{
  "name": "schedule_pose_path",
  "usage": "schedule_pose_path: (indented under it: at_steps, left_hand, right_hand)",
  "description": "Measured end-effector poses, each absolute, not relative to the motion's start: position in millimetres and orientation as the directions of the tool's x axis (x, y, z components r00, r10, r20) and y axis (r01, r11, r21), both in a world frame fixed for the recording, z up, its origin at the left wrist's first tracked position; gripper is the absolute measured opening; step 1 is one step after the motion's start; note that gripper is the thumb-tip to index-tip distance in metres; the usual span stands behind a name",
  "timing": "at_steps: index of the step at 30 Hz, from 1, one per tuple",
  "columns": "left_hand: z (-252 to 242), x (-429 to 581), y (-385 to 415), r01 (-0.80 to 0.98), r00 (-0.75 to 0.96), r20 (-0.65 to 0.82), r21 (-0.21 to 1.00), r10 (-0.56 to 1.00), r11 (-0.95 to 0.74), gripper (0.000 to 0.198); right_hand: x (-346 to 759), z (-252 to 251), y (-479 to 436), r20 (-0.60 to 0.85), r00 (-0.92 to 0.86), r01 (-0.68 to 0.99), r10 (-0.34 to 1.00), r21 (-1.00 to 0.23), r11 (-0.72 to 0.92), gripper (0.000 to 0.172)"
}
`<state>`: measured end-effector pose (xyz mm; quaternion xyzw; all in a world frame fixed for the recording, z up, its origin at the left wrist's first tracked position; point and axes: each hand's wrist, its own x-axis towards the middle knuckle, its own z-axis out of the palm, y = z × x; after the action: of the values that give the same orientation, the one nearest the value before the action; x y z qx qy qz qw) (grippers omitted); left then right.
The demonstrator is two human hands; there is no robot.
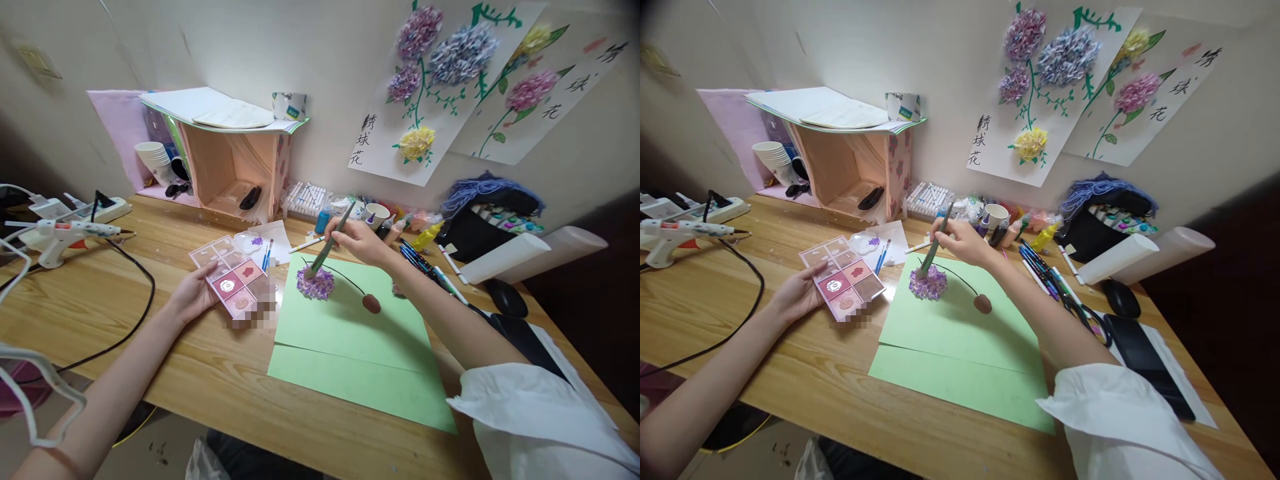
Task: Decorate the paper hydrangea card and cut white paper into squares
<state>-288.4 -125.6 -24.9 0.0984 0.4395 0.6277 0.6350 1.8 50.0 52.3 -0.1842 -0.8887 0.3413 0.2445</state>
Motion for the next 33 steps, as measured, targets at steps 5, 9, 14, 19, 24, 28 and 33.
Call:
schedule_pose_path:
  at_steps: [5, 9, 14, 19, 24, 28, 33]
  left_hand:
    - [-22.6, -287.0, -125.7, -0.714, -0.17, -0.44, 0.672, 0.882, 0.198, 0.045]
    - [-20.7, -285.0, -126.1, -0.72, -0.193, -0.442, 0.67, 0.876, 0.179, 0.046]
    - [-21.0, -285.2, -126.4, -0.715, -0.175, -0.442, 0.671, 0.88, 0.195, 0.045]
    - [-23.5, -287.5, -126.2, -0.715, -0.172, -0.435, 0.672, 0.884, 0.192, 0.043]
    - [-24.6, -288.3, -125.5, -0.731, -0.16, -0.437, 0.655, 0.885, 0.191, 0.044]
    - [-23.7, -287.8, -125.9, -0.731, -0.149, -0.421, 0.657, 0.895, 0.187, 0.045]
    - [-24.3, -288.0, -125.7, -0.713, -0.145, -0.404, 0.676, 0.903, 0.188, 0.045]
  right_hand:
    - [2.3, 58.2, 45.9, 0.352, -0.826, 0.128, 0.44, -0.642, 0.756, 0.016]
    - [3.0, 61.7, 43.4, 0.328, -0.857, 0.122, 0.397, -0.619, 0.776, 0.015]
    - [8.0, 64.0, 37.8, 0.349, -0.857, 0.083, 0.378, -0.631, 0.771, 0.015]
    - [19.5, 65.2, 25.8, 0.335, -0.902, 0.046, 0.273, -0.554, 0.831, 0.013]
    - [34.0, 68.2, 15.0, 0.353, -0.902, 0.039, 0.249, -0.507, 0.861, 0.016]
    - [44.7, 68.9, 10.8, 0.347, -0.905, 0.055, 0.246, -0.477, 0.877, 0.017]
    - [56.9, 64.2, 11.2, 0.324, -0.909, 0.08, 0.261, -0.479, 0.874, 0.017]
